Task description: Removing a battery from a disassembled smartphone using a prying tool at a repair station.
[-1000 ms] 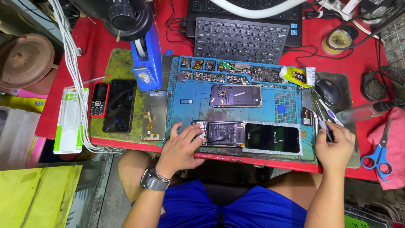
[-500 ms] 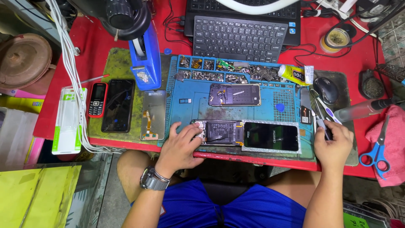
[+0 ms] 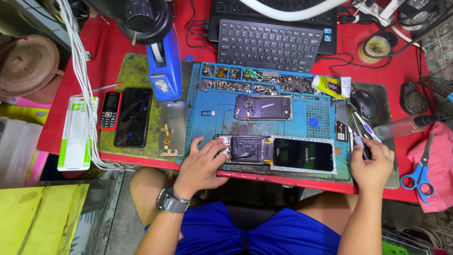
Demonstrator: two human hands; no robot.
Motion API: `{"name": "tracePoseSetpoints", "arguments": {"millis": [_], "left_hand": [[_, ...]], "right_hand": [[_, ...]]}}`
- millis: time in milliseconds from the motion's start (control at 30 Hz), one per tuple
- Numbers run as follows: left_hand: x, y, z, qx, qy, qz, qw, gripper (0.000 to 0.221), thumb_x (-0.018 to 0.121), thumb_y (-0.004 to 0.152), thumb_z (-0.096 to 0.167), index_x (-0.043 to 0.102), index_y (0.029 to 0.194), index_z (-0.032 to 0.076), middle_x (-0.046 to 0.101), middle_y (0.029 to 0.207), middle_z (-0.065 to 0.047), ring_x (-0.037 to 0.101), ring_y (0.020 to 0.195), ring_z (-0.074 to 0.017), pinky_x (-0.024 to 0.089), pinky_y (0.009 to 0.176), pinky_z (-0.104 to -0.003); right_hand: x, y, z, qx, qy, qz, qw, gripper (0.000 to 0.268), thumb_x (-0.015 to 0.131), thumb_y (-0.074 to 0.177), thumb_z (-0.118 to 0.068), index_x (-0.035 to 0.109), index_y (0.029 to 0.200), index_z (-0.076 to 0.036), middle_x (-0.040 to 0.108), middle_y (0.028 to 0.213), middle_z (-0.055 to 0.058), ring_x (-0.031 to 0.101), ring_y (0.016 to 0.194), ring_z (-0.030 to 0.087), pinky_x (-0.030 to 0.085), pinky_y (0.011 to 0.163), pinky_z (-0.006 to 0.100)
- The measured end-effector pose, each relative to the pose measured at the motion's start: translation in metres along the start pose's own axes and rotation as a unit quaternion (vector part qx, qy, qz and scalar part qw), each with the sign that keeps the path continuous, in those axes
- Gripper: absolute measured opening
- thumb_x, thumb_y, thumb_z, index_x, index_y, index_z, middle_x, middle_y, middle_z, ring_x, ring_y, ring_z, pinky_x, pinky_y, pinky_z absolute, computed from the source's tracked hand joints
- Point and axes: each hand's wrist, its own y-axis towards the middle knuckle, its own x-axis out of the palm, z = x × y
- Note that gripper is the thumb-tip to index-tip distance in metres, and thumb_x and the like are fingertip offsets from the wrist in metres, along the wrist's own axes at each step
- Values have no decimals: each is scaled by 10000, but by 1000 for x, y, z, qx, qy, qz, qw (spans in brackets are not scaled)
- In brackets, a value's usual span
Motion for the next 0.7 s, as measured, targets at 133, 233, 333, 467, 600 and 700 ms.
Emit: {"name": "tracePoseSetpoints", "arguments": {"millis": [133, 233, 333, 467, 600, 700], "left_hand": [[0, 0, 0, -3, 5, -11, 1000, 504, 858, 607, 402, 638, 958, 116, 643, 1250, -119, 569, 1285, -302, 338, 1057, -630], [1, -1, -1, -1, 5, -16, 1000, 486, 837, 635, 425, 628, 947, 117, 644, 1240, -118, 566, 1286, -297, 326, 1060, -640], [0, -1, 0, 1, 1, -17, 1000, 494, 845, 639, 426, 633, 960, 117, 643, 1226, -113, 571, 1279, -297, 331, 1056, -633], [1, -1, 0, 2, 0, -8, 1000, 493, 848, 627, 413, 623, 949, 115, 646, 1224, -117, 579, 1269, -299, 332, 1056, -636], [1, -1, -1, 2, 3, -11, 1000, 501, 845, 631, 429, 627, 959, 120, 645, 1231, -116, 574, 1273, -296, 334, 1054, -637], [0, -1, 0, 1, -1, -8, 1000, 498, 853, 624, 418, 626, 951, 118, 647, 1232, -117, 575, 1277, -298, 334, 1055, -639]], "right_hand": [[4, -3, 11, -17, -6, 4, 1000, 246, 739, 1011, -88, 801, 1240, -25, 741, 1190, 155, 632, 1048, 388, 500, 942, 470], [7, -5, 16, -15, -15, 1, 1000, 243, 739, 1024, -107, 804, 1247, -36, 746, 1194, 155, 635, 1080, 386, 495, 953, 476], [8, -7, 18, -10, -19, 1, 1000, 245, 738, 1028, -123, 805, 1251, -48, 745, 1198, 149, 630, 1084, 384, 496, 954, 474], [7, -7, 16, -1, -14, -1, 1000, 250, 742, 1028, -115, 804, 1261, -47, 742, 1203, 144, 616, 1102, 388, 500, 952, 477], [7, -7, 16, -3, -13, -1, 1000, 250, 743, 1028, -107, 801, 1263, -47, 739, 1203, 147, 613, 1108, 389, 498, 956, 479], [8, -7, 18, -6, -9, 3, 1000, 247, 745, 1025, -105, 802, 1258, -47, 742, 1197, 144, 618, 1107, 387, 496, 965, 475]]}}
